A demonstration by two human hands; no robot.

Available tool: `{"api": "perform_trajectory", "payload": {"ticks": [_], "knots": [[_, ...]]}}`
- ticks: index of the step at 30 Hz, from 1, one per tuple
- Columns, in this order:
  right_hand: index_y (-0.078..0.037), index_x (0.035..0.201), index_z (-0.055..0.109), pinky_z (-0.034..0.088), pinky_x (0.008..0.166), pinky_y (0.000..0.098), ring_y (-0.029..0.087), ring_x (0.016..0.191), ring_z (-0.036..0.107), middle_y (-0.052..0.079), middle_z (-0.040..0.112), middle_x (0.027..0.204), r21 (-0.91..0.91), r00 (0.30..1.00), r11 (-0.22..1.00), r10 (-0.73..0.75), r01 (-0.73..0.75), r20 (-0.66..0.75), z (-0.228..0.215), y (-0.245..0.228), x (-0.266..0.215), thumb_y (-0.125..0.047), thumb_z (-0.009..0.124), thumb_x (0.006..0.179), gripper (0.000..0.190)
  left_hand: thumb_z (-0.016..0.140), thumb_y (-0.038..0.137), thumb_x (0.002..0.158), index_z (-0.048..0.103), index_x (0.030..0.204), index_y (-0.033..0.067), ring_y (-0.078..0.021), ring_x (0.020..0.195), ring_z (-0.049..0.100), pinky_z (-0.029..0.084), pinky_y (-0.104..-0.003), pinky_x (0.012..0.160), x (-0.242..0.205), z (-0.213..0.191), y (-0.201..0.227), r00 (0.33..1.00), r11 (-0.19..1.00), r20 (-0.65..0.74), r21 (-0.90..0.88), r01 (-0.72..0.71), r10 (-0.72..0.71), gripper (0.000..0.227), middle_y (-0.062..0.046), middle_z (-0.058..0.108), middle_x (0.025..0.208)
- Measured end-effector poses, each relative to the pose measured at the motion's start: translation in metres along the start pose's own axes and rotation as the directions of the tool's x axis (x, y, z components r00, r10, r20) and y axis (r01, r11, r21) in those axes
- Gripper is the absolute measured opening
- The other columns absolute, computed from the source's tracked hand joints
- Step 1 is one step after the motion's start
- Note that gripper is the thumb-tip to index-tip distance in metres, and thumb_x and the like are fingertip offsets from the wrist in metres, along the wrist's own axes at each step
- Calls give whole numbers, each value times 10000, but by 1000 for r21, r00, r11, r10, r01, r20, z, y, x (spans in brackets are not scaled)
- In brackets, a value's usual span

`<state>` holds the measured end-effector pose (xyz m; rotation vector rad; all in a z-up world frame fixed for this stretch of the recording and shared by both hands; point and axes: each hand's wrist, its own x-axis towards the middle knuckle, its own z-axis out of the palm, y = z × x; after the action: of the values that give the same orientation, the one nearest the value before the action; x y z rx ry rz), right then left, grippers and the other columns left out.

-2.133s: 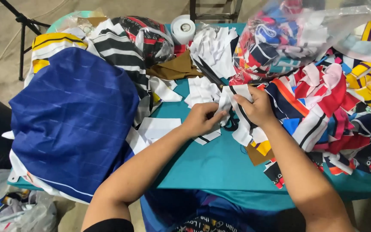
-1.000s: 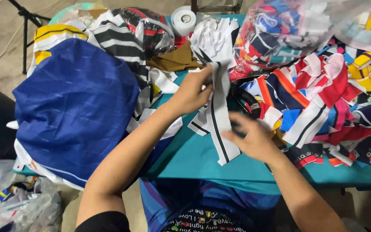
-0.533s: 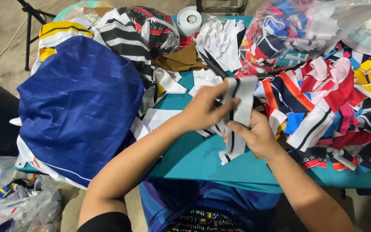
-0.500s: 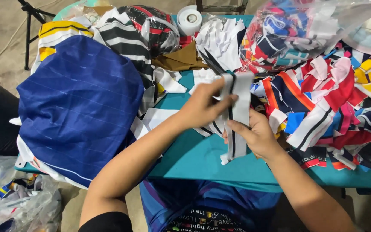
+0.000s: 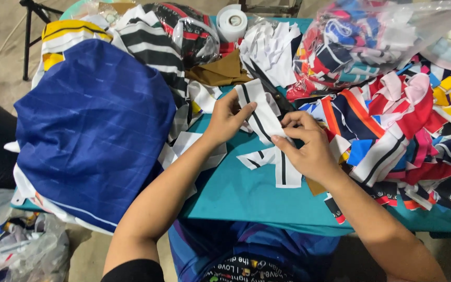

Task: The person uses scissors to cut a white fabric strip with black stripes into smaller pieces on a teal table. They repeatedly fold the fabric, align the edges, and trim the material, placing the cut pieces on the table among other colorful fabric scraps.

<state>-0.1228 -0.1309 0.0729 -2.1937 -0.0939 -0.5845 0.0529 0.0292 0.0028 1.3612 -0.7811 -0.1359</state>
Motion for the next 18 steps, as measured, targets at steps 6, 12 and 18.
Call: {"api": "perform_trajectory", "payload": {"ticks": [6,12,18], "knots": [[4,1017,756,566,775,283,94,800,604,19,689,878,523,917,754,354,-397,185,-5,-36,17,-62,677,944,126,679,58,955,607,912,47,-151,551,600,452,-276,444,0,4,21,986,984,-137,164,-74,97,84,-125,621,629],[15,898,774,529,877,341,131,994,589,97,749,989,450,923,813,268,-370,275,1,-6,-4,-70,712,923,108,673,42,945,611,886,64,-148,572,616,486,-278,496,0,-8,20,975,984,-194,163,-79,111,89,-94,653,657],[17,836,729,512,863,289,119,854,589,56,645,875,552,955,780,253,-295,154,-2,23,-17,-43,681,982,166,680,41,934,573,840,85,-184,498,601,460,-263,470,-1,0,11,967,949,-159,278,-151,201,150,-97,638,589]]}}
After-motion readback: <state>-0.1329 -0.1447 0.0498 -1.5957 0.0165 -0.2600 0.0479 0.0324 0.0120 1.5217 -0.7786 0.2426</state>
